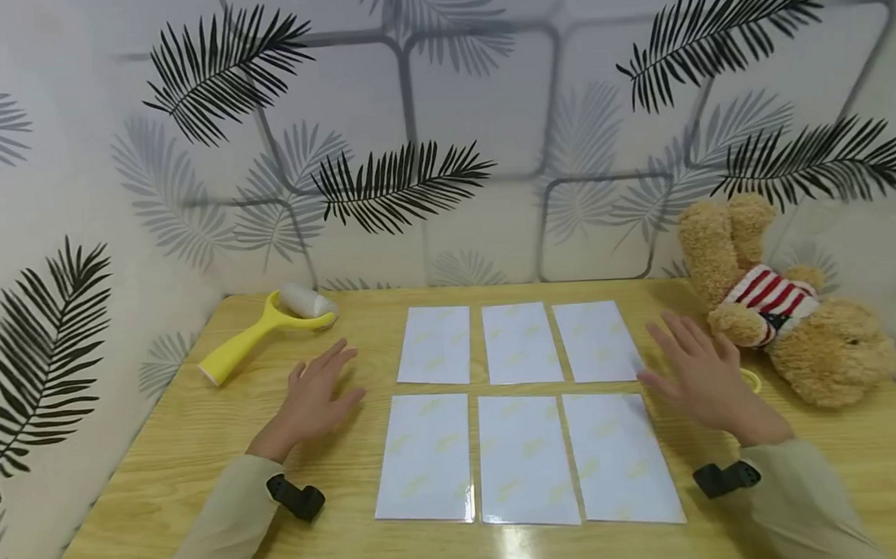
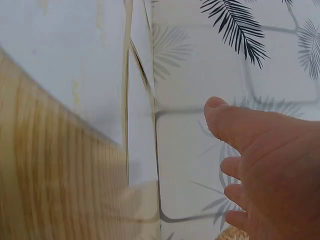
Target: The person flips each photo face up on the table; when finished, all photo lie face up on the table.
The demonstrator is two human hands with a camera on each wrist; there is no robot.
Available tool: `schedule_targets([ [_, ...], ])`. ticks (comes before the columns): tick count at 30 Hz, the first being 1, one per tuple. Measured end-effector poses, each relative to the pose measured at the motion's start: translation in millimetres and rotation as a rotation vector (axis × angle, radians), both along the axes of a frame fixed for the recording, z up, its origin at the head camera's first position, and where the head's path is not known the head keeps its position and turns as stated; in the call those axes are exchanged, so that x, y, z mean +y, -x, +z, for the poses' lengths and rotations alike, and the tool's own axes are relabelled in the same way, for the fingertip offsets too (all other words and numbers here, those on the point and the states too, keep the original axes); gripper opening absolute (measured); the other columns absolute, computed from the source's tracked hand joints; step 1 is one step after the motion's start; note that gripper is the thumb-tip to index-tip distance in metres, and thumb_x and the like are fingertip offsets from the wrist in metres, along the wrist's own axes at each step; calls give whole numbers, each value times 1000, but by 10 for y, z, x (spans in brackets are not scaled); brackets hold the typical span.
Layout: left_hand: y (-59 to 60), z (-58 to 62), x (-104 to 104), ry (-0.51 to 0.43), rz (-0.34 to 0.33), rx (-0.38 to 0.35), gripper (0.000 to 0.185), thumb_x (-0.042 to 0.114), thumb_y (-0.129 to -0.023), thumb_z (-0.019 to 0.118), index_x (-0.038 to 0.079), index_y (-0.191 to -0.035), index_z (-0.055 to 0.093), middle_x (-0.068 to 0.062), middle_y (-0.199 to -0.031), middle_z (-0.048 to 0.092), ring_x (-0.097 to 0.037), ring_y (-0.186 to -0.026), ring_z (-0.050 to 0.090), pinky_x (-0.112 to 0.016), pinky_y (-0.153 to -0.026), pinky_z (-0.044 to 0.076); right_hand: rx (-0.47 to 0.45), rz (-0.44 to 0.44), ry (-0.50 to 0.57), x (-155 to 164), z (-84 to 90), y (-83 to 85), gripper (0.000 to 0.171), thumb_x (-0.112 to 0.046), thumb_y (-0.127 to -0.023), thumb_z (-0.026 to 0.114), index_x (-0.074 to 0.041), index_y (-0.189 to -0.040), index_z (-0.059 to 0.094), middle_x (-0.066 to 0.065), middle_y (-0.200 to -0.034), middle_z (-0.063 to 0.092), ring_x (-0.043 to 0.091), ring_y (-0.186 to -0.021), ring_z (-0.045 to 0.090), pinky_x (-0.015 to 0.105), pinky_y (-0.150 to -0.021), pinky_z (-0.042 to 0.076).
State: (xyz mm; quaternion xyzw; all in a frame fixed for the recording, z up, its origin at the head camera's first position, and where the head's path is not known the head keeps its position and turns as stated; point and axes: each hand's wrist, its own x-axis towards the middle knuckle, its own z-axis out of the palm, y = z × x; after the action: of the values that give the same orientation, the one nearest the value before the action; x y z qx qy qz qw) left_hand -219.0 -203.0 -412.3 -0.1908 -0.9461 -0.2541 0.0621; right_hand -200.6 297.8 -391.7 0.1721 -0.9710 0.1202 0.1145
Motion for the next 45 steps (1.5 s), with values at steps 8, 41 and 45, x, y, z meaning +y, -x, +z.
schedule_targets([
  [8,182,-72,28,-3,-45,-64,52,23,-90,57,2,-135,41,-20,-146,31,-40,-133,29,-65,-100,14,-90,47,-45,-324,48,165,65,-40,-92,52,-1,-140,33,22,-147,25,44,-130,24,65,-94,16],
  [41,625,-82,371,15,-114,-217,39,23,-90,58,11,-127,52,-14,-142,36,-37,-126,29,-57,-97,22,-402,286,243,-1780,-98,777,50,-28,-95,46,-3,-137,38,20,-143,32,45,-125,27,67,-93,22],
  [45,630,-141,395,-21,-103,-187,38,23,-89,60,12,-125,55,-12,-141,38,-35,-126,30,-56,-94,24,-424,269,241,-1881,-59,858,52,-30,-95,44,-3,-138,37,22,-143,32,48,-126,25,70,-94,20],
])
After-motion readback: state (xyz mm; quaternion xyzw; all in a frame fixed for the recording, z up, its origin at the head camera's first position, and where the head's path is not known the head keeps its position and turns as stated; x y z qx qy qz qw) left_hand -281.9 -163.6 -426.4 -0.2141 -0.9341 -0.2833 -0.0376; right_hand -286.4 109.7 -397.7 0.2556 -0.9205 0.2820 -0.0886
